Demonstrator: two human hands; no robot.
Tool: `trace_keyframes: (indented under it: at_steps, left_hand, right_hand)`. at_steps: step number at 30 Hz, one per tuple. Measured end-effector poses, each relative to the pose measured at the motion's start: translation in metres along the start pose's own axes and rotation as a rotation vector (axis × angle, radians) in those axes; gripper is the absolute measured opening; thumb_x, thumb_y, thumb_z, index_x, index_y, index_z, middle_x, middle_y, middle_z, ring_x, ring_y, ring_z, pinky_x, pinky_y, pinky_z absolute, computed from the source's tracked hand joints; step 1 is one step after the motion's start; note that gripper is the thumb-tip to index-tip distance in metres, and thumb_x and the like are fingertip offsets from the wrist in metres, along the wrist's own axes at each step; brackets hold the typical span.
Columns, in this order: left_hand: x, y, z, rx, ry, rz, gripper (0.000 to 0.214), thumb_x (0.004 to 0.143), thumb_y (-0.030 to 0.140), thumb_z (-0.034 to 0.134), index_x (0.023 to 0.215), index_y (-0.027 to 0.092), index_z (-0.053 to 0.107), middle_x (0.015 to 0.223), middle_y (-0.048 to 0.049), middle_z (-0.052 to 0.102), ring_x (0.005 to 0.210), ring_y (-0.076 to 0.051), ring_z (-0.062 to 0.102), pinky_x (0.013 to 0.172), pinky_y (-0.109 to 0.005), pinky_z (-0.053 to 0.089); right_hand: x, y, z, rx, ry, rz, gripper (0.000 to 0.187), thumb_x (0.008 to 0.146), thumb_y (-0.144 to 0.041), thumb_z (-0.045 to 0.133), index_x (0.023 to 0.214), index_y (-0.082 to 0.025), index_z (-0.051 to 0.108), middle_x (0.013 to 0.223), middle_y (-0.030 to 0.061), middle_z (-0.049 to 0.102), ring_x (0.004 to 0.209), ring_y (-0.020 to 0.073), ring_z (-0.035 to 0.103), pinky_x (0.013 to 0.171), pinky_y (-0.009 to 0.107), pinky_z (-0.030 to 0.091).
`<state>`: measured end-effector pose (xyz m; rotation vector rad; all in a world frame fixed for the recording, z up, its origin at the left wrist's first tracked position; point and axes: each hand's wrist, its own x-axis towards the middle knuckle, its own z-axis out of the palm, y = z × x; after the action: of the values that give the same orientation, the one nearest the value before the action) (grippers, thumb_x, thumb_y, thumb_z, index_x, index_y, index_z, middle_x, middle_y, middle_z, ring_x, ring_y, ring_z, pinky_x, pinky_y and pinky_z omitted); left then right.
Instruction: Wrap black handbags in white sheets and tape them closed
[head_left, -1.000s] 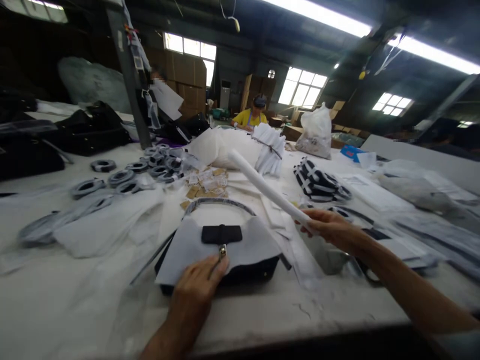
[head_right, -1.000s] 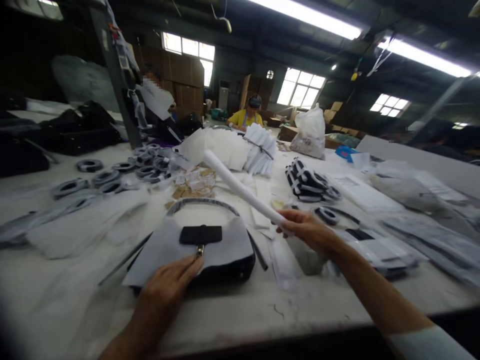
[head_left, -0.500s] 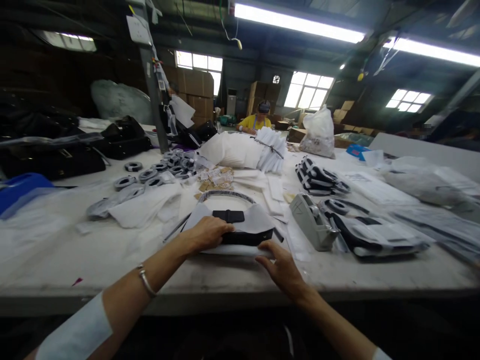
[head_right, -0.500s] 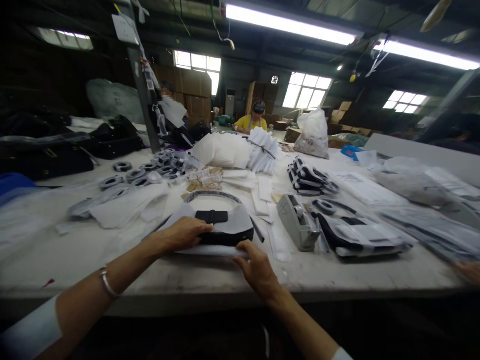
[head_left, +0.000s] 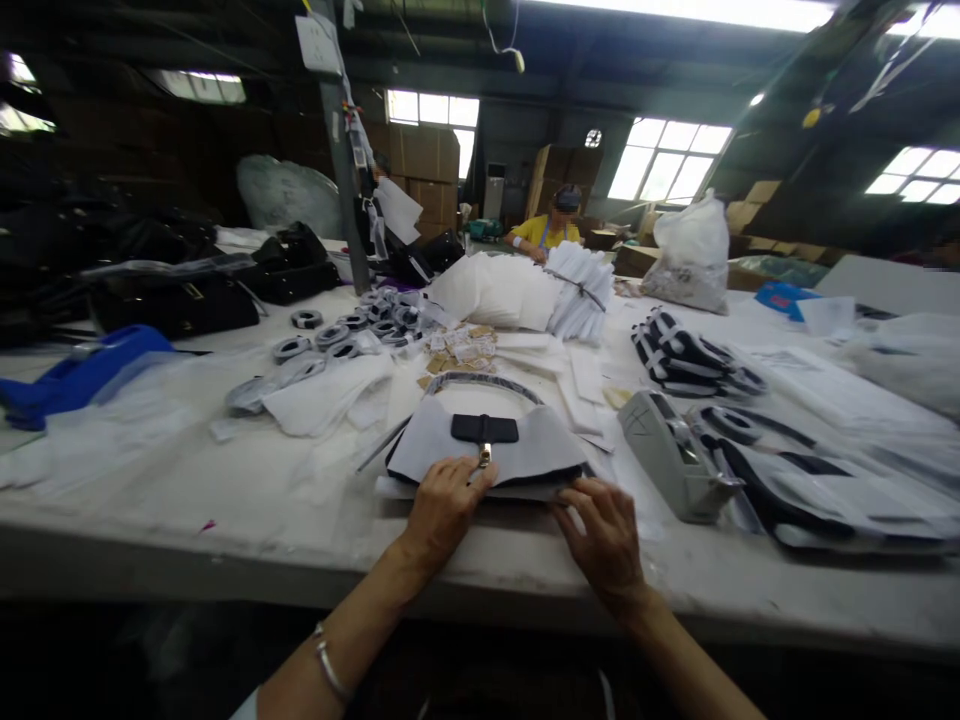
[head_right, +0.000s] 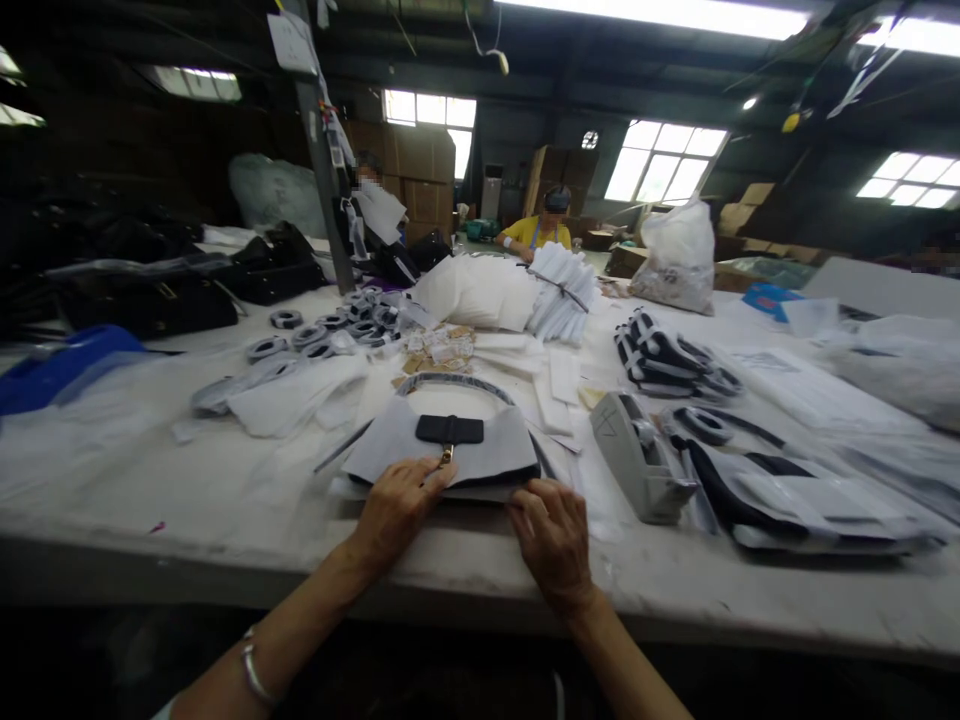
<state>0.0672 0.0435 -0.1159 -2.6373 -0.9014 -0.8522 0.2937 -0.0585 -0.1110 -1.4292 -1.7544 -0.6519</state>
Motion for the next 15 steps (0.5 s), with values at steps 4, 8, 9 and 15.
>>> trace_keyframes:
  at_steps: [4, 8, 9, 15]
  left_hand:
    - [-0.005, 0.003, 0.004, 0.003, 0.052, -0.009, 0.038, 0.093, 0.012, 0.052, 0.128, 0.026, 0.055, 0.119, -0.0073, 0.066, 0.108, -0.022, 0.061, 0.094, -0.038, 0.049]
    - [-0.005, 0.006, 0.004, 0.018, 0.075, -0.014, 0.035, 0.096, 0.015, 0.049, 0.128, 0.026, 0.057, 0.12, -0.0071, 0.066, 0.11, -0.021, 0.061, 0.096, -0.038, 0.048]
    - [-0.005, 0.005, 0.004, 0.024, 0.082, -0.012, 0.035, 0.096, 0.016, 0.049, 0.129, 0.026, 0.057, 0.12, -0.0071, 0.067, 0.11, -0.021, 0.061, 0.096, -0.037, 0.048]
    - [-0.008, 0.004, 0.006, 0.033, 0.113, 0.0, 0.037, 0.098, 0.015, 0.043, 0.13, 0.027, 0.057, 0.121, -0.0056, 0.067, 0.113, -0.021, 0.061, 0.098, -0.037, 0.047]
  right_hand:
    - [0.025, -0.008, -0.012, -0.003, -0.078, -0.149, 0.033, 0.091, -0.027, 0.064, 0.123, -0.023, 0.059, 0.121, 0.0092, 0.064, 0.125, 0.0314, 0.051, 0.109, 0.054, 0.032]
    - [0.058, -0.005, -0.005, -0.072, -0.386, -0.338, 0.044, 0.093, -0.02, 0.055, 0.136, -0.019, 0.051, 0.143, 0.0097, 0.052, 0.141, 0.0319, 0.033, 0.118, 0.058, 0.017]
    - [0.064, -0.003, -0.002, -0.09, -0.428, -0.378, 0.041, 0.092, -0.016, 0.053, 0.134, -0.018, 0.053, 0.141, 0.0093, 0.054, 0.14, 0.0303, 0.035, 0.119, 0.056, 0.019]
    - [0.074, -0.006, 0.003, -0.279, -0.533, -0.442, 0.036, 0.086, -0.007, 0.052, 0.12, -0.009, 0.064, 0.119, 0.0149, 0.067, 0.132, 0.0335, 0.047, 0.118, 0.055, 0.025]
